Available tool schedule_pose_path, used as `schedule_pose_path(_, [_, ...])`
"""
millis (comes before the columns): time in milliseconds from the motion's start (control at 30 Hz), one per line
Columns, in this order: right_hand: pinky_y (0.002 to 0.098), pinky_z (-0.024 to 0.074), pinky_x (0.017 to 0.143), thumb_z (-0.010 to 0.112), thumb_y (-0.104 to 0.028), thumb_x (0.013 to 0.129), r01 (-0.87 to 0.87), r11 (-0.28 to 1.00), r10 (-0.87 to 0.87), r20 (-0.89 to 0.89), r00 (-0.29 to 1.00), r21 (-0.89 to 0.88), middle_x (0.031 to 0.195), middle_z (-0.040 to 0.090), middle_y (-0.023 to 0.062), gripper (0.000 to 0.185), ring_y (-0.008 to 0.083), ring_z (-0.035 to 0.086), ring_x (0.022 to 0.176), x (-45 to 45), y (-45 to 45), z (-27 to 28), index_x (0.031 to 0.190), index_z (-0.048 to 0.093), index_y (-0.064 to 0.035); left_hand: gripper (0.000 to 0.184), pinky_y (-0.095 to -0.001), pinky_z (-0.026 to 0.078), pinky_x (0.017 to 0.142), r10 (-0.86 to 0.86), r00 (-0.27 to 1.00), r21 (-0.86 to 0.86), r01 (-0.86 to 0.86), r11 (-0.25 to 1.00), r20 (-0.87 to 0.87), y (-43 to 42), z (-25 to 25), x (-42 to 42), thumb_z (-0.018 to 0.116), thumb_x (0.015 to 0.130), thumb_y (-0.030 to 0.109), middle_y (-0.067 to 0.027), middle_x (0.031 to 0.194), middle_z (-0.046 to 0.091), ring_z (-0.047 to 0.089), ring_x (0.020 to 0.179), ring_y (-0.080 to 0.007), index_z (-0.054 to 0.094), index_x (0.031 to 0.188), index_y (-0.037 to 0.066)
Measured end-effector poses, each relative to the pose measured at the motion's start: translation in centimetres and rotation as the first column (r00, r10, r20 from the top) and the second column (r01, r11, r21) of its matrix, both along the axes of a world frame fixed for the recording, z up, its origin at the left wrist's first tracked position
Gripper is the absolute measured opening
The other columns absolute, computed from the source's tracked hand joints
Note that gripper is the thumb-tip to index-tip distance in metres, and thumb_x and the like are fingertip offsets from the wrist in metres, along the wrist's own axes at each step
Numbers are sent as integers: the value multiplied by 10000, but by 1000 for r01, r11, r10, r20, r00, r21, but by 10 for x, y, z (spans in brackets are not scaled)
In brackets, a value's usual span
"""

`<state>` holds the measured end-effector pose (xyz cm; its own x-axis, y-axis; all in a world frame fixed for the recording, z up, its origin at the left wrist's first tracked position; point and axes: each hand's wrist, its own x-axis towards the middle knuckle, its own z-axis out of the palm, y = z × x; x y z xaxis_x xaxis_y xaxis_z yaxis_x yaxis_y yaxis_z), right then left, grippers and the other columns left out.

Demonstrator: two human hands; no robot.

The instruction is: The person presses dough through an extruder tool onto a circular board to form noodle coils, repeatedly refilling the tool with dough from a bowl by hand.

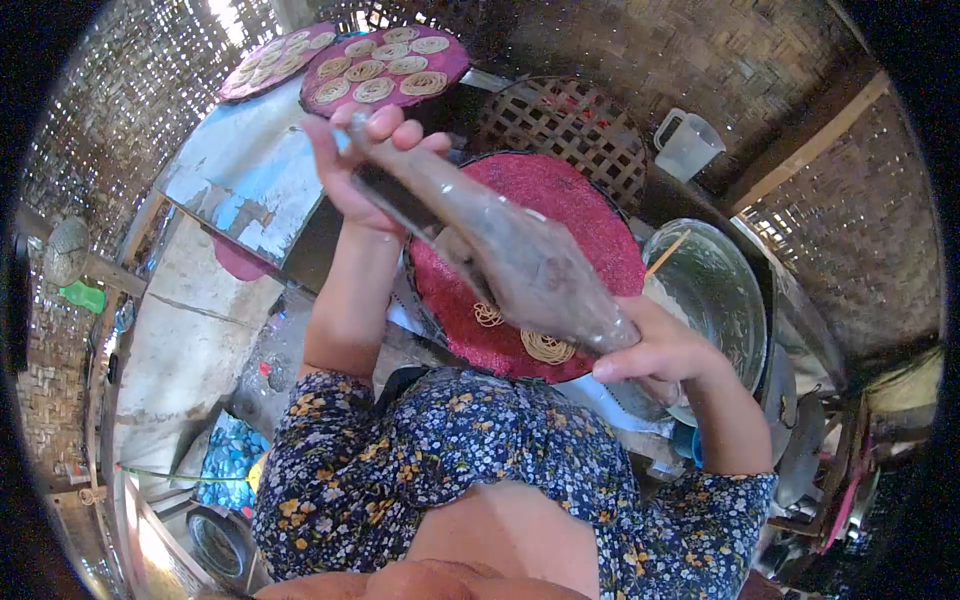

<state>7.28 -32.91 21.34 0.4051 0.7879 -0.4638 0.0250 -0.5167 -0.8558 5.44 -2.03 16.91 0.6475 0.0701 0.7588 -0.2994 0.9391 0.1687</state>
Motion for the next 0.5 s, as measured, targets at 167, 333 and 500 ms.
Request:
schedule_pose_path(167, [281, 412, 791, 766, -402, 533, -42, 998, 45, 58, 997, -48, 929, 598, 71, 754, 144, 525, 866, -11, -20, 7, 1112, 527, 17, 434, -451, 334, 883, -9, 999, -6, 9, 1000, 45, -20, -6, -16, 328, 868, 573, -42, 917, 593, 542, 872, -216, 606, 922, 245])
schedule_pose_path(333, [278, 426, 747, 776, -392, 498, 20, 995, 2, 223, 975, -93, 877, 604, 70, 748, 143, 541, 804, -11, -12, 34, 1083, 551, 17, 446, -412, 303, 878, 19, 988, 10, -21, 1000, 153, -19, 2, -6, 320, 874, 567, -18, 905, 602, 548, 868, -191, 612, 916, 233])
schedule_pose_path(500, [267, 422, 759, 789, -355, 522, -20, 998, 4, 244, 970, 63, 892, 608, 77, 706, 144, 545, 818, -13, 1, 14, 1084, 557, 4, 359, -363, 311, 812, 164, 986, 39, -164, 986, 9, -7, 24, -26, 417, 862, 524, 5, 815, 591, 530, 754, -143, 621, 850, 229])
